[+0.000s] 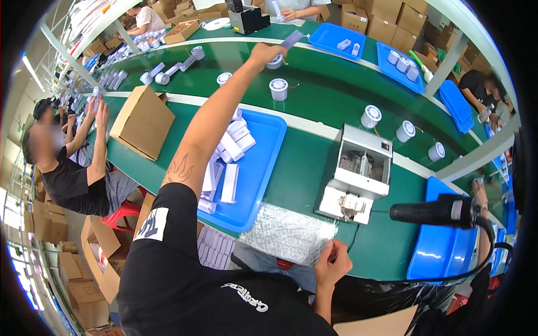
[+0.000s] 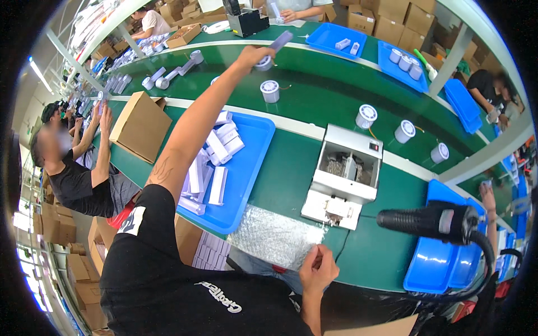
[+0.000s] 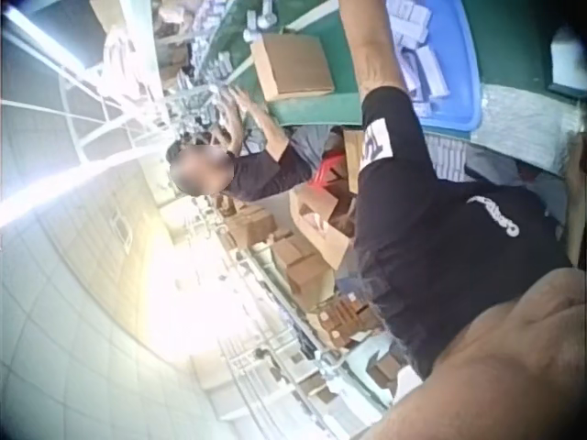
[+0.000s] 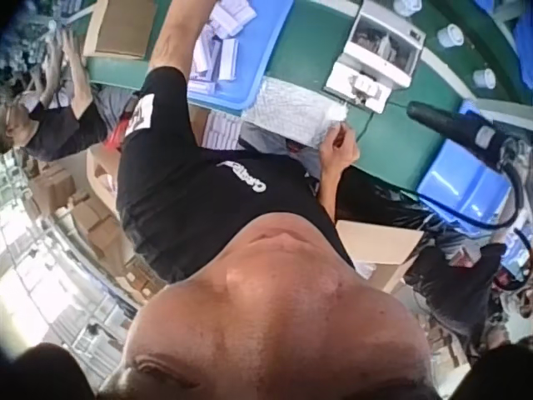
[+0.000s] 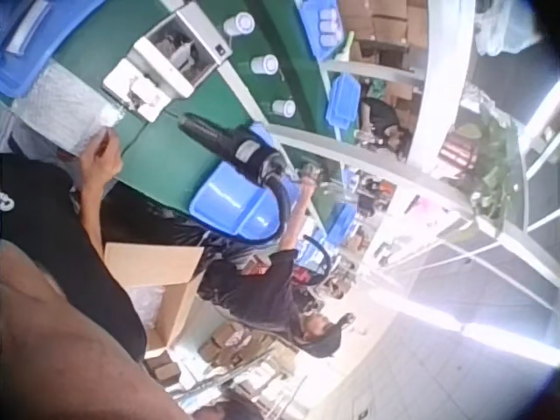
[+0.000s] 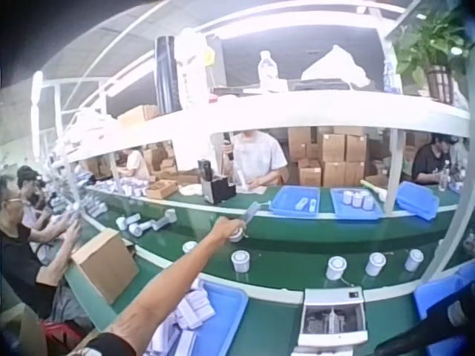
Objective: Assembling portable handheld fans using an electric screwdriver on a factory production line.
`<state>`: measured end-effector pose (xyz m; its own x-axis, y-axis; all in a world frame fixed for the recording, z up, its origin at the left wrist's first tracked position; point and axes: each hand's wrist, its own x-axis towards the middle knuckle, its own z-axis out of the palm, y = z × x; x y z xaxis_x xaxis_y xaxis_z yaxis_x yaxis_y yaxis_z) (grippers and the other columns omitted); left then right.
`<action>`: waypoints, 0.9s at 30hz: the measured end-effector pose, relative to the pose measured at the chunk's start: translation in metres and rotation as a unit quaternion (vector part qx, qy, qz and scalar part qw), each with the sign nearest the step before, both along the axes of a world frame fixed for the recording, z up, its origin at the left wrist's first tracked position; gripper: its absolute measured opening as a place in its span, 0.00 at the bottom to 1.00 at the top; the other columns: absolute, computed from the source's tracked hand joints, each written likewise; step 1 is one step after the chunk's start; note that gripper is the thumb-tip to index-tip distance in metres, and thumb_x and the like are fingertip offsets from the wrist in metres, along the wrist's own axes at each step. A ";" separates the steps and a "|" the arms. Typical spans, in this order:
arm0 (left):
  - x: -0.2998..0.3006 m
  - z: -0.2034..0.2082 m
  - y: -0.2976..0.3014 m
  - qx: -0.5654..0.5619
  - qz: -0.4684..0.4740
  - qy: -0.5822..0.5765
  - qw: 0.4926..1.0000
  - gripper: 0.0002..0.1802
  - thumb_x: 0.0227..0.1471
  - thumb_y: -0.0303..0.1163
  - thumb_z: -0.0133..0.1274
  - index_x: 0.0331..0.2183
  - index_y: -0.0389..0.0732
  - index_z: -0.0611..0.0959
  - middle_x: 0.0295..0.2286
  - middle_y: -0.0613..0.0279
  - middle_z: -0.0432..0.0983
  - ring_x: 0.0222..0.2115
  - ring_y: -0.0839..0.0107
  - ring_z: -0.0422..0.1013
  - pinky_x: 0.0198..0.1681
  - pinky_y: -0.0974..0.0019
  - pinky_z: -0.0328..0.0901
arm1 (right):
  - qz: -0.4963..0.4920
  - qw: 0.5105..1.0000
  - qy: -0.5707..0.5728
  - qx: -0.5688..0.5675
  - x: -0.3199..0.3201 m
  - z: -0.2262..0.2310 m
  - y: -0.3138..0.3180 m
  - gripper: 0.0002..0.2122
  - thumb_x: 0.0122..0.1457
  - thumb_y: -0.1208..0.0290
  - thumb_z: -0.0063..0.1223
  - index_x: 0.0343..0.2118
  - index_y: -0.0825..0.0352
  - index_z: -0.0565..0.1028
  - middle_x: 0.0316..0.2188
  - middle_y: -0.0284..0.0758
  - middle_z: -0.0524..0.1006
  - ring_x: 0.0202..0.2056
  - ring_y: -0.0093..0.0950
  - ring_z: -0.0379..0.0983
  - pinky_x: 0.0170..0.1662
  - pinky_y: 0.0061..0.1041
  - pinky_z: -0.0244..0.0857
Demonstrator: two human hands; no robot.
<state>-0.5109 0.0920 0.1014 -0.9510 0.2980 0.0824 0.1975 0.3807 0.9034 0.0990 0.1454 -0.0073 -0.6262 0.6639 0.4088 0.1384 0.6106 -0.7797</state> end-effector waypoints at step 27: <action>-0.106 -0.074 -0.100 -0.287 -0.268 0.139 0.909 0.17 0.58 0.40 0.63 0.44 0.41 0.81 0.28 0.60 0.76 0.26 0.63 0.74 0.26 0.58 0.69 | 0.231 0.878 -0.319 -0.273 0.114 0.032 0.013 0.09 0.59 0.71 0.55 0.24 0.67 0.80 0.18 0.39 0.79 0.25 0.33 0.81 0.31 0.34 0.73</action>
